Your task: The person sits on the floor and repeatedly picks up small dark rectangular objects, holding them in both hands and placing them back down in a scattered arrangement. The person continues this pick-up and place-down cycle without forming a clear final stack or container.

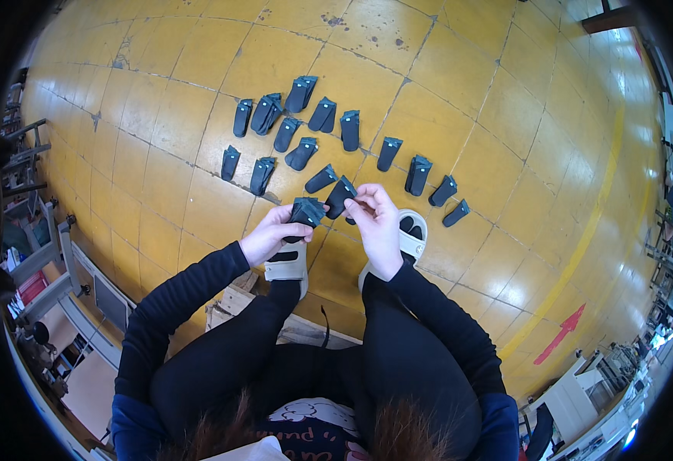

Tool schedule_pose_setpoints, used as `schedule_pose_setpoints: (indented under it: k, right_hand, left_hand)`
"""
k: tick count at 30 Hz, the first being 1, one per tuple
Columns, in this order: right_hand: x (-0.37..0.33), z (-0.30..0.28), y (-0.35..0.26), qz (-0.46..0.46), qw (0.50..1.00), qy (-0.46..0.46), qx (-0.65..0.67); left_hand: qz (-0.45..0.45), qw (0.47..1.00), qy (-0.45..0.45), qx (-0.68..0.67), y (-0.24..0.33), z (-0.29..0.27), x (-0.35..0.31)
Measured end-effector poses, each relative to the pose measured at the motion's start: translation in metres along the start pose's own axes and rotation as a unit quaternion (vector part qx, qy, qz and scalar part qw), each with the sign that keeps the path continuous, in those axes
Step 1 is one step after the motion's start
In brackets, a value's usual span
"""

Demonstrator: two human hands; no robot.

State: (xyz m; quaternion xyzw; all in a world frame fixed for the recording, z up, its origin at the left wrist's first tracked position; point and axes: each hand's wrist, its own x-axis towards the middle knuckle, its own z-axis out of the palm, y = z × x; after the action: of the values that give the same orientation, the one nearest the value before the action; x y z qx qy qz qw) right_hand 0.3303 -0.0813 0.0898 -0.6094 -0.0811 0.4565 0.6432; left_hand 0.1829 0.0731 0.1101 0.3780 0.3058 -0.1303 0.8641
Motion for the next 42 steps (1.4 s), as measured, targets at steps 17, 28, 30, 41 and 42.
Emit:
schedule_pose_setpoints:
  k: [17, 28, 30, 41, 42]
  right_hand:
    - [-0.009, -0.009, 0.011, 0.061, 0.995, -0.011, -0.072]
    - [-0.005, 0.015, -0.03, -0.126, 0.963, -0.052, -0.23]
    - [-0.004, 0.024, -0.044, -0.167, 0.952, -0.048, -0.251]
    - [-0.006, 0.026, -0.046, -0.36, 0.839, 0.016, -0.409]
    - [-0.005, 0.027, -0.047, -0.395, 0.811, 0.023, -0.432]
  left_hand:
    - [-0.009, 0.971, 0.231, 0.061, 0.021, -0.136, 0.069]
    - [0.028, 0.981, 0.03, -0.188, 0.02, -0.018, 0.016]
    - [0.022, 0.98, 0.034, -0.196, 0.017, 0.003, 0.008]
    - [0.065, 0.97, 0.032, -0.232, 0.006, 0.029, -0.003]
    - [0.066, 0.969, 0.035, -0.235, 0.006, 0.031, -0.003]
